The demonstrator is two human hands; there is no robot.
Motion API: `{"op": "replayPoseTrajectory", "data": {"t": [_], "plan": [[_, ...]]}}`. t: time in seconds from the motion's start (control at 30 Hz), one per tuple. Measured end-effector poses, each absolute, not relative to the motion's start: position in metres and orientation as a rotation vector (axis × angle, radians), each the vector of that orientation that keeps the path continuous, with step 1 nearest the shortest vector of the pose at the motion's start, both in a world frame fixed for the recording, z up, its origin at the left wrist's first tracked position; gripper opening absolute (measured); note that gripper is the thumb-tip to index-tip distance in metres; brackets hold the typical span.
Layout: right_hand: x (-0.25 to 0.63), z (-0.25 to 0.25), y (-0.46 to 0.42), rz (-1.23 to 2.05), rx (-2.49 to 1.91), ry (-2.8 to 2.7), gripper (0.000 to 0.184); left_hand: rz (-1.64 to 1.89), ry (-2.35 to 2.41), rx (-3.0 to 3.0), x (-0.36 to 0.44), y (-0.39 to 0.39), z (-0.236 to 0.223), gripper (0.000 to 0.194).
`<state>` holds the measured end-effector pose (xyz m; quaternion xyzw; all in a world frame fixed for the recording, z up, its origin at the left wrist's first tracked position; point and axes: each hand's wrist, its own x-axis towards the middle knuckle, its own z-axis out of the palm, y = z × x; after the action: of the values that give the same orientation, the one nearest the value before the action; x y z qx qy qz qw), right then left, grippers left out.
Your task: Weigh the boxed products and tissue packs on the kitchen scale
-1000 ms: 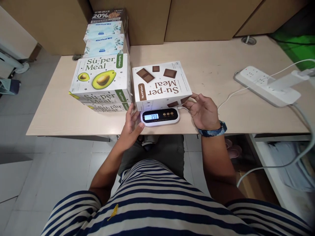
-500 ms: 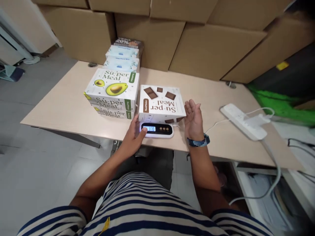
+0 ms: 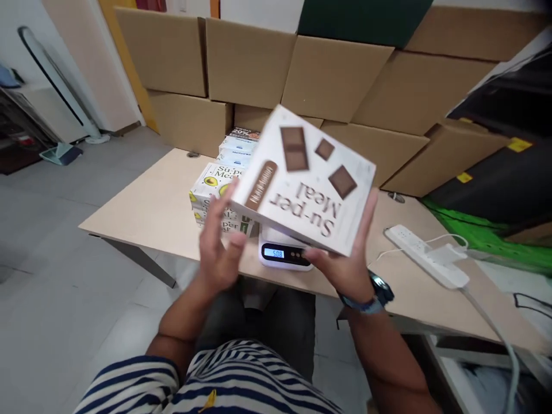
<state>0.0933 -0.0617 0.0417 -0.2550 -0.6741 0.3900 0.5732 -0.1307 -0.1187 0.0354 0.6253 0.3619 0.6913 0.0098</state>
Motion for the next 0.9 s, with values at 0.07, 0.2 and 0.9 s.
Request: {"op": "replayPoseTrajectory", "data": {"t": [0.07, 0.2, 0.9], "plan": [[0.059, 0.061, -0.044, 0.815, -0.545, -1.673, 0.162, 2.211, 1.185, 1.927, -0.171, -0.107, 0.056, 0.056], [0.009, 0.075, 0.01, 0.817, -0.563, -1.871, 0.161, 2.047, 1.32, 1.917, -0.234, -0.092, 0.07, 0.056], [0.043, 0.028, 0.039, 0.671, -0.985, -1.916, 0.106, 1.309, 2.018, 1.518, -0.278, -0.076, -0.024, 0.093]]}}
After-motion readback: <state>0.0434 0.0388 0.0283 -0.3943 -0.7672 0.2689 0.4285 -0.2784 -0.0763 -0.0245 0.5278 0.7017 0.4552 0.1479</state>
